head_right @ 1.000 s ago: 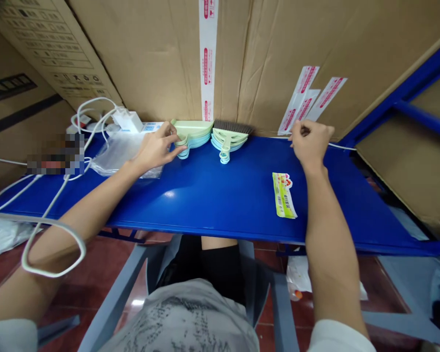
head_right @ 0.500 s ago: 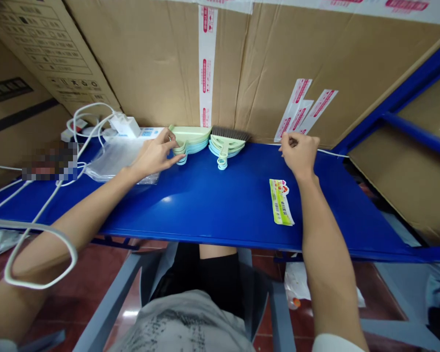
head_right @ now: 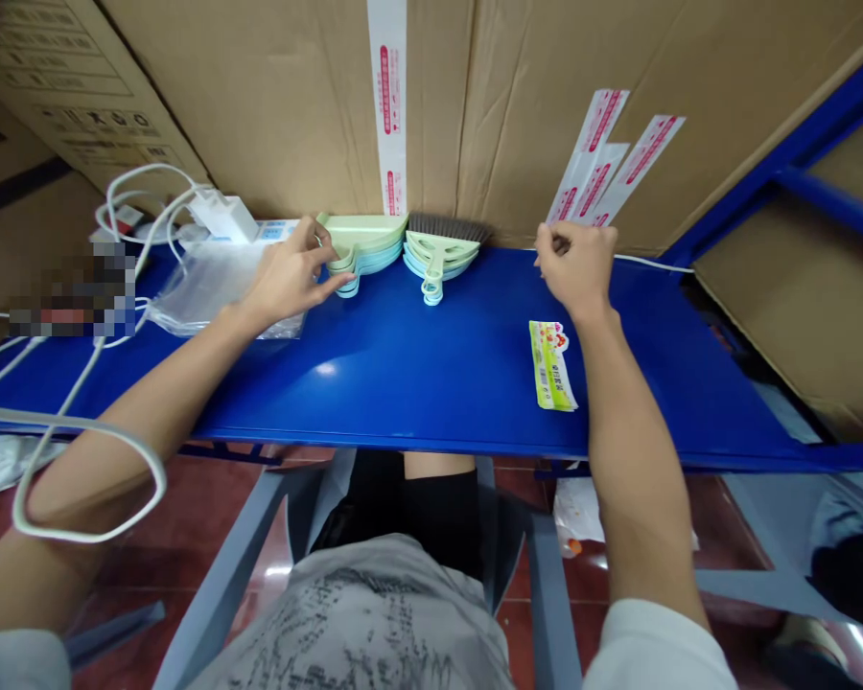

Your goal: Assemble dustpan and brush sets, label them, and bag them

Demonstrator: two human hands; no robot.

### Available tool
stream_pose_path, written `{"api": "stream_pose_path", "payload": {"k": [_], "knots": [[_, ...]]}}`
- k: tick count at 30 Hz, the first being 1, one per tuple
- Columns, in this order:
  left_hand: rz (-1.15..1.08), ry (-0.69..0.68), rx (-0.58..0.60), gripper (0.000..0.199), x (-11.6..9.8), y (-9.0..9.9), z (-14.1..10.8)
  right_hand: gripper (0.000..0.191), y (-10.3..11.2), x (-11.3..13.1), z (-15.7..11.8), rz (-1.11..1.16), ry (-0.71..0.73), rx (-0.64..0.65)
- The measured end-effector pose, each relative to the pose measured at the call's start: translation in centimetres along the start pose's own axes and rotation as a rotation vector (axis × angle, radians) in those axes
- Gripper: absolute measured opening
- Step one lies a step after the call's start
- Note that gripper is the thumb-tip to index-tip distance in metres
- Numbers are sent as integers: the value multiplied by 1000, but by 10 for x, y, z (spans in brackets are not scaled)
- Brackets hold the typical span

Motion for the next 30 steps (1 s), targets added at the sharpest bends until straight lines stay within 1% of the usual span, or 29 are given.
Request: {"api": "stream_pose_path", "payload": {"k": [3,5,10,12,16,18,19,20,21,22,23,24,25,26,27,28,29,30], "knots": [[-20,9,-8,39,3,-2,1,46,-6,0,-1,-31,6,41],[-66,21,-29,41,7,-2,2,46,-7,-1,-1,-29,19,47],[-238,32,-144,59,16,3,3,45,-8,2,-1,-36,47,53],[-297,34,-208,62,17,8,2,43,-7,5,-1,-47,65,37],[-352,118,-357,62,27,24,1,41,-8,8,-1,-59,77,20],[-353,155,-417,61,26,41,2,41,-6,8,-1,-52,80,3],[-345,158,-442,60,19,52,2,42,-4,8,-1,-44,83,-9],[-327,145,-462,58,6,66,1,42,-2,7,-1,-33,86,-23],[-298,118,-496,54,-12,81,-4,43,0,6,-1,-23,86,-34],[-253,66,-505,47,-37,94,-11,44,1,5,0,-15,86,-38],[-186,6,-531,40,-66,107,-22,44,2,4,1,-13,81,-39],[-116,-60,-560,31,-99,116,-38,45,3,2,2,-15,74,-40],[-79,-116,-574,23,-131,120,-56,45,3,-1,2,-19,66,-40],[-66,-150,-562,20,-160,117,-75,44,3,-2,3,-23,60,-43],[-63,-179,-546,20,-187,111,-93,44,4,-4,4,-25,59,-49],[-75,-221,-512,19,-212,100,-109,44,4,-5,4,-24,60,-58],[-108,-273,-454,19,-235,84,-122,43,4,-6,4,-19,64,-69],[-146,-357,-448,19,-257,71,-135,44,5,-7,4,-12,70,-80]]}}
Point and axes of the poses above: each hand's wrist, its own z-axis towards the middle knuckle, its own y-axis out of the back of the hand, x = y × z, the point moved 9 cm from there along z, towards the middle knuckle, and after that the axes turned 11 degrees about -z, right-handed, at the moved point
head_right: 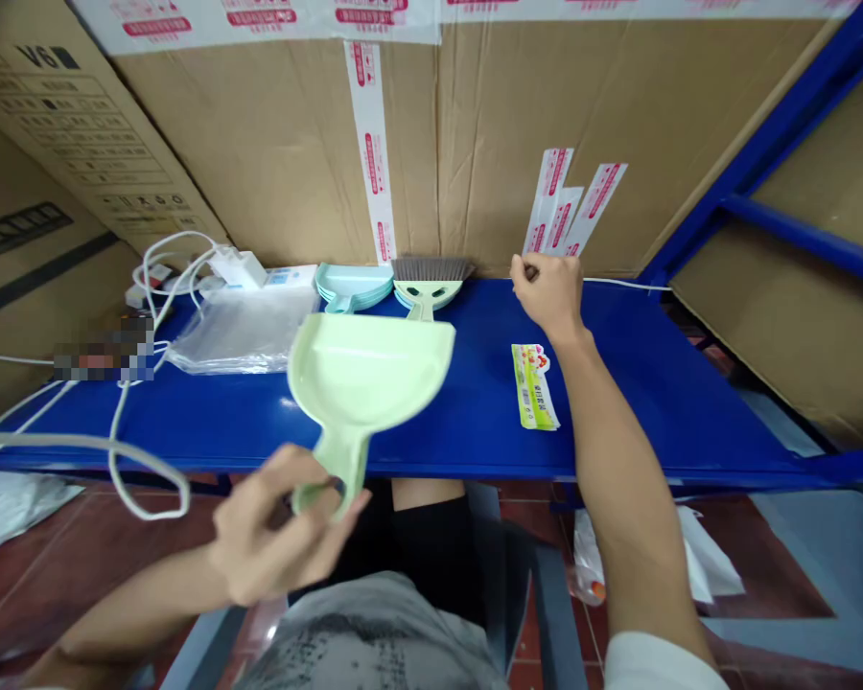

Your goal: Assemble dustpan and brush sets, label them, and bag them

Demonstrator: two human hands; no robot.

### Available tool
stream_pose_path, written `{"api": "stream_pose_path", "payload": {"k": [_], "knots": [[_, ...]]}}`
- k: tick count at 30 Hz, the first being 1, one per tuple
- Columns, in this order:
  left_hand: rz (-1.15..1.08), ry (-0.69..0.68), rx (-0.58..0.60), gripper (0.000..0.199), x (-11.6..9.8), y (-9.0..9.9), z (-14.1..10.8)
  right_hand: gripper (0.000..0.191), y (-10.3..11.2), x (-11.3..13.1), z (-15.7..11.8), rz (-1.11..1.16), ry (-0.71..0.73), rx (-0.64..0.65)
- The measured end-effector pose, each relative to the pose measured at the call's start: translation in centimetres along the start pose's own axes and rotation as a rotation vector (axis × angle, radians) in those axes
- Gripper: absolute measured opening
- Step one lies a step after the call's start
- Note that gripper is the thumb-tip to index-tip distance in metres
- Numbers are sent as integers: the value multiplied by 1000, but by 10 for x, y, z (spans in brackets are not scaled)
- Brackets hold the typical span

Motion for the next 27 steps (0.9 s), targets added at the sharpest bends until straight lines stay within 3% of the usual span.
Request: {"api": "stream_pose_path", "payload": {"k": [1,3,7,10,13,16,19,21,23,27], "knots": [[-22,-17,0,19,-14,-13,-8,44,1,-1,0,10,4,-11],[-40,29,45,14,-24,-45,-17,46,3,-2,0,36,10,-32],[-18,168,149,15,-7,-99,-16,45,4,-4,1,116,-15,-33],[-35,236,262,28,8,-123,-12,33,-18,8,-3,294,-28,166],[-51,236,240,28,14,-122,-8,32,-42,51,-19,453,138,420],[-72,216,170,22,14,-115,-6,41,-51,96,-41,388,374,523],[-113,212,127,17,16,-113,-3,39,-54,116,-56,271,503,608],[-132,211,108,17,18,-112,3,40,-45,113,-50,269,499,582],[-144,198,84,18,19,-106,13,40,-29,94,-32,307,409,458],[-190,163,26,14,10,-63,28,34,2,39,1,335,150,162]]}}
Point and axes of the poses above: each hand's wrist, its own z-axis towards the middle knuckle, its own y-axis out of the back of the hand, x = y × z, the point moved 9 cm from there along z, towards the middle knuckle, and after that the axes turned 11 degrees about -z, right-handed, at the moved point
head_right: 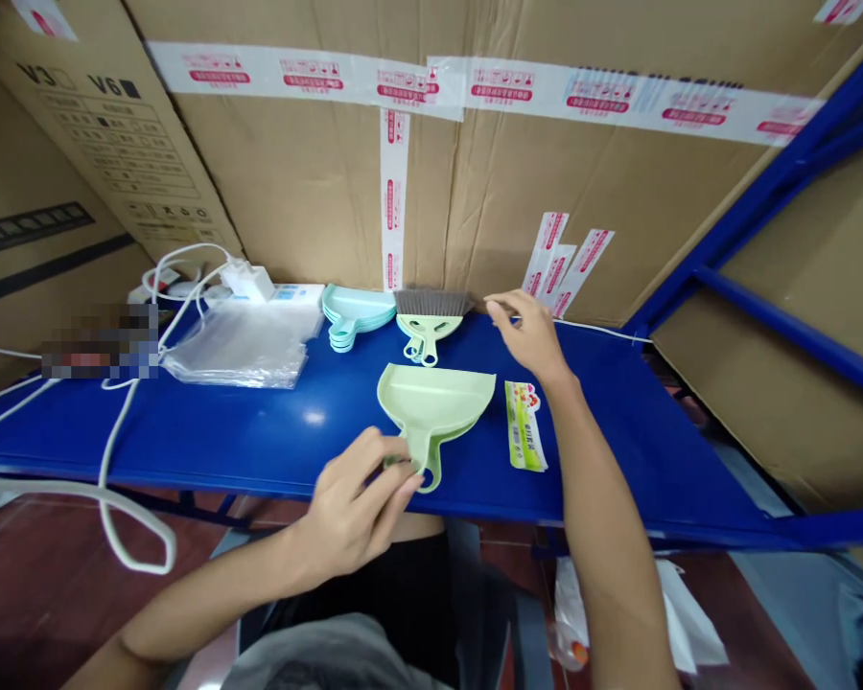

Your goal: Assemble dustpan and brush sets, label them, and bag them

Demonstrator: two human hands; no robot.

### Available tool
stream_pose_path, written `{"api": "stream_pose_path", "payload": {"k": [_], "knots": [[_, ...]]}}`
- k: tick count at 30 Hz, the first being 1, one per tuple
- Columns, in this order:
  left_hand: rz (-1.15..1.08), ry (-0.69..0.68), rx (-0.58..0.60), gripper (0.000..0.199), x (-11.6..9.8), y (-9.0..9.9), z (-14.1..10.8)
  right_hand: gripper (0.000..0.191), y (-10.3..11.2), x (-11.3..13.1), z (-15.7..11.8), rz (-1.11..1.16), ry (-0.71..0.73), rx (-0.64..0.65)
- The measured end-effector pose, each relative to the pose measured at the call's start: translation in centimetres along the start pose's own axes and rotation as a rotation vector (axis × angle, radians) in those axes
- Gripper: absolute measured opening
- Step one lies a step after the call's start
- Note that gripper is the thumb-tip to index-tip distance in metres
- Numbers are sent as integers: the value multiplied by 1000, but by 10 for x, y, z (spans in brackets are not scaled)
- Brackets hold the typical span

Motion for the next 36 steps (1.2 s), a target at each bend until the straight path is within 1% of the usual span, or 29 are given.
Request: {"api": "stream_pose_path", "payload": {"k": [1,2,3,4,5,7,8,9,11,13,14,16,19,21,24,26,27,29,30,31,32,33,34,35,36], "knots": [[1,-11,5,13,-7,14,-2,33,5,-6,1,-7,-30,-43],[6,-6,11,12,-12,28,-7,31,7,-7,1,-23,-40,-59],[24,8,7,11,-15,43,-14,29,3,-3,0,-45,-28,-46],[47,23,-15,12,-17,58,-24,28,-4,5,-2,-74,2,-6],[86,62,-37,17,-15,72,-35,27,-15,16,-4,-109,40,64],[168,159,-65,26,-6,91,-59,20,-44,41,-13,-188,118,264],[185,170,-79,29,-4,97,-69,15,-58,51,-19,-229,149,369],[194,190,-85,31,0,100,-79,15,-70,59,-26,-267,176,461],[191,214,-89,33,5,100,-92,40,-87,68,-37,-315,211,587],[176,240,-76,31,12,94,-100,63,-94,68,-43,-322,223,634],[165,248,-64,30,15,89,-102,69,-95,66,-45,-314,222,641],[142,246,-43,27,22,79,-103,70,-97,63,-46,-290,223,627],[128,262,-17,21,37,69,-103,53,-98,65,-44,-291,229,561],[111,303,37,19,51,64,-101,42,-99,69,-42,-316,213,502],[78,367,148,23,75,66,-92,26,-97,76,-39,-320,166,415],[118,380,116,22,91,82,-75,18,-97,80,-37,-305,152,374],[159,371,51,18,98,97,-64,16,-97,80,-37,-299,153,365],[238,341,-126,11,106,131,-37,14,-98,80,-37,-293,157,357],[232,317,-195,9,109,147,-23,14,-98,79,-37,-290,160,355],[196,268,-245,9,109,160,-7,14,-99,79,-37,-285,164,354],[163,222,-267,11,111,169,9,14,-99,78,-38,-280,165,354],[154,226,-218,14,117,171,24,15,-99,77,-38,-276,167,355],[143,241,-115,18,127,165,39,16,-99,77,-38,-272,168,358],[142,305,13,22,144,154,50,16,-99,77,-38,-272,168,359],[169,408,137,25,165,141,56,17,-98,77,-39,-275,167,359]]}}
Point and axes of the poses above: each hand's wrist, its own z-axis towards the middle knuckle, its own y-axis out of the back of the hand, x = y × z, the point moved 9 cm from there along z, towards the middle knuckle, and after that the axes turned 11 degrees about -z, right-handed, at the moved point
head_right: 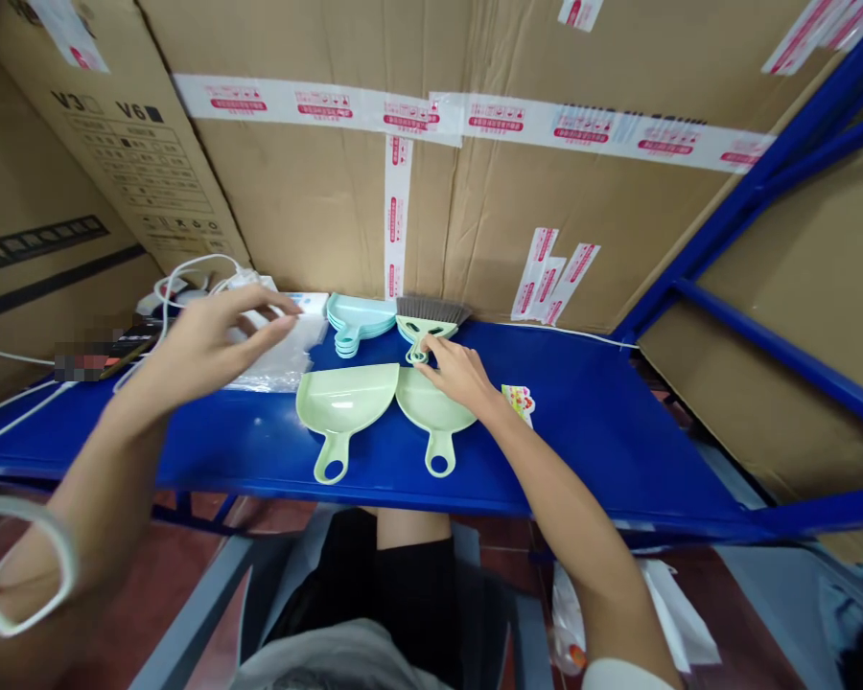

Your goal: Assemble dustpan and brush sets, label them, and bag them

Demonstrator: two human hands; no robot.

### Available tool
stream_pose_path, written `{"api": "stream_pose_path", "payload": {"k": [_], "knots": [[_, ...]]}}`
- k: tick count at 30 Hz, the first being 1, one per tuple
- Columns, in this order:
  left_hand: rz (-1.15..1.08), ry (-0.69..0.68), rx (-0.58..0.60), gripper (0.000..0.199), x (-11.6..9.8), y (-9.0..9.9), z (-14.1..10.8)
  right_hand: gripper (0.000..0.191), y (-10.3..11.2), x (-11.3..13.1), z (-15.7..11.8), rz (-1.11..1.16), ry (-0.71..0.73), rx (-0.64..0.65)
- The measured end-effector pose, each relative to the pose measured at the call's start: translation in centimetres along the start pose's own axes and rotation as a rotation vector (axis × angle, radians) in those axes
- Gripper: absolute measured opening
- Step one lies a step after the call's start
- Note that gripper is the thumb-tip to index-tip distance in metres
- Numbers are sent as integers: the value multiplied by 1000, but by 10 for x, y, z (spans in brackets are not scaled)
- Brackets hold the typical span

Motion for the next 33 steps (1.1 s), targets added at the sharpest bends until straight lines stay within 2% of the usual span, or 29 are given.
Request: {"api": "stream_pose_path", "payload": {"k": [2,5,8,10,14,21,23,25,27,29,30,31,33], "knots": [[230,182,262,30,37,-39,21,20,1,1,-1,-11,-3,-3],[609,419,480,53,95,-80,33,30,4,4,-2,-24,5,-3],[647,493,544,70,127,-102,30,37,5,5,-4,-31,9,13],[656,520,547,74,142,-102,24,38,5,5,-4,-46,14,25],[644,577,551,78,167,-91,10,42,3,13,-3,-126,34,35],[595,601,539,81,191,-87,2,43,1,23,1,-180,74,42],[579,575,500,78,189,-87,3,42,7,20,0,-158,73,6],[548,492,398,73,176,-85,9,36,17,14,-1,-136,38,-52],[469,347,228,64,148,-80,18,24,28,3,-1,-132,-57,-103],[322,198,88,50,115,-77,24,14,32,-12,-2,-144,-176,-86],[221,130,82,41,100,-80,24,13,30,-18,-2,-150,-216,-42],[108,53,124,33,85,-88,23,14,26,-22,-2,-152,-232,18],[-78,-122,288,22,56,-109,15,16,14,-25,-2,-144,-203,133]]}}
Point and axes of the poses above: each hand's wrist, its own z-axis towards the middle knuckle, its own y-axis out of the back of the hand, x = y × z, the point moved 9 cm from there along z, towards the middle knuckle, and after that the axes turned 11 degrees about -z, right-handed, at the moved point
